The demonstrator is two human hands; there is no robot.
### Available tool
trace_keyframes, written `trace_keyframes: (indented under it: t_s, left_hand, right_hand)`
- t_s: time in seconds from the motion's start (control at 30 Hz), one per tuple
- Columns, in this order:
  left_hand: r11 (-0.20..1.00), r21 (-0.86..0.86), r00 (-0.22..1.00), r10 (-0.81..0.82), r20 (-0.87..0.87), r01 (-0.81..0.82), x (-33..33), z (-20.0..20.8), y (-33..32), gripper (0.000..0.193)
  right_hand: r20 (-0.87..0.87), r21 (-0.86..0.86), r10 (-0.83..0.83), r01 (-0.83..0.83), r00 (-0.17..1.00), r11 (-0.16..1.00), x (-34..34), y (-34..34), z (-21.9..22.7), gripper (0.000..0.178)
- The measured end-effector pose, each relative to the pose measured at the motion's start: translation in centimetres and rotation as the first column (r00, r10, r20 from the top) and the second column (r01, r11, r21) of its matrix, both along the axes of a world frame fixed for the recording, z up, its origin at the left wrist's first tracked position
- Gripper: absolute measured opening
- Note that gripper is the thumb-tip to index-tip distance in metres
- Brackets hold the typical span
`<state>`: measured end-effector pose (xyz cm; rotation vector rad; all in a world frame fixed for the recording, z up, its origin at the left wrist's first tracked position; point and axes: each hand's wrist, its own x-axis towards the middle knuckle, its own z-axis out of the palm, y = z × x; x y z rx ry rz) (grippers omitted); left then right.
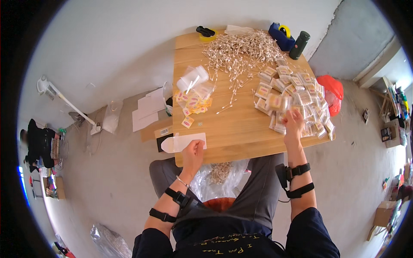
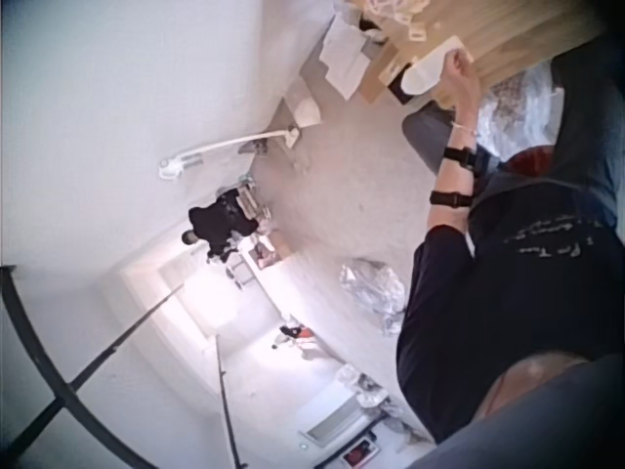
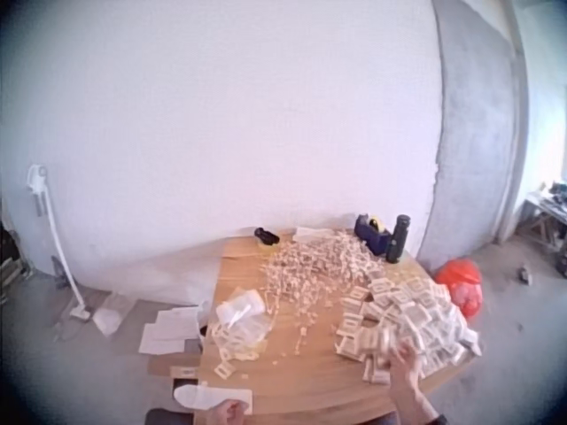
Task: Packaging cotton swabs into small plastic bags and sealing them with stickers.
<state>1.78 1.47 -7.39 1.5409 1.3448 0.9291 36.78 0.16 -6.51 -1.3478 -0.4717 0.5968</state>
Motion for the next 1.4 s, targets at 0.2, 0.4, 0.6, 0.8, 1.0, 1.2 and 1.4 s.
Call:
trace_keyframes:
  t_s: [0.2,0.4,0.6,0.8,1.0,1.2,1.4]
  left_hand:
    - [0.972,0.236,0.978,0.058,-0.199,-0.01,-1.7,-2.7,0.1,0.012]
    - [0.945,0.322,0.975,0.022,-0.219,0.051,-1.4,-3.4,0.3,0.011]
    - [0.953,0.296,0.958,0.025,-0.285,0.063,-1.6,-2.7,0.1,0.011]
    - [0.94,0.33,0.955,0.014,-0.297,0.089,-1.4,-2.5,0.1,0.012]
    - [0.944,0.323,0.959,0.026,-0.284,0.07,-1.5,-2.2,0.4,0.013]
    - [0.949,0.301,0.954,0.0,-0.299,0.094,-1.8,-2.4,0.5,0.016]
    - [0.934,0.35,0.967,0.024,-0.255,0.069,-1.3,-2.5,0.4,0.01]
  right_hand:
    - [0.431,-0.208,0.074,0.019,0.899,0.978,-2.6,3.7,-2.0,0.03]
    - [0.673,-0.366,0.399,-0.187,0.623,0.911,-6.0,13.4,0.6,0.034]
    - [0.761,-0.515,0.552,-0.2,0.34,0.833,-7.5,25.2,2.2,0.042]
    - [0.742,-0.654,0.658,-0.077,0.129,0.752,-9.3,34.7,2.5,0.056]
    - [0.587,-0.809,0.808,-0.004,0.06,0.588,-10.4,36.3,2.4,0.059]
    - [0.649,-0.758,0.76,-0.063,0.022,0.649,-7.6,31.0,0.1,0.056]
    - [0.784,-0.585,0.618,-0.259,0.064,0.769,-5.6,22.4,-1.8,0.045]
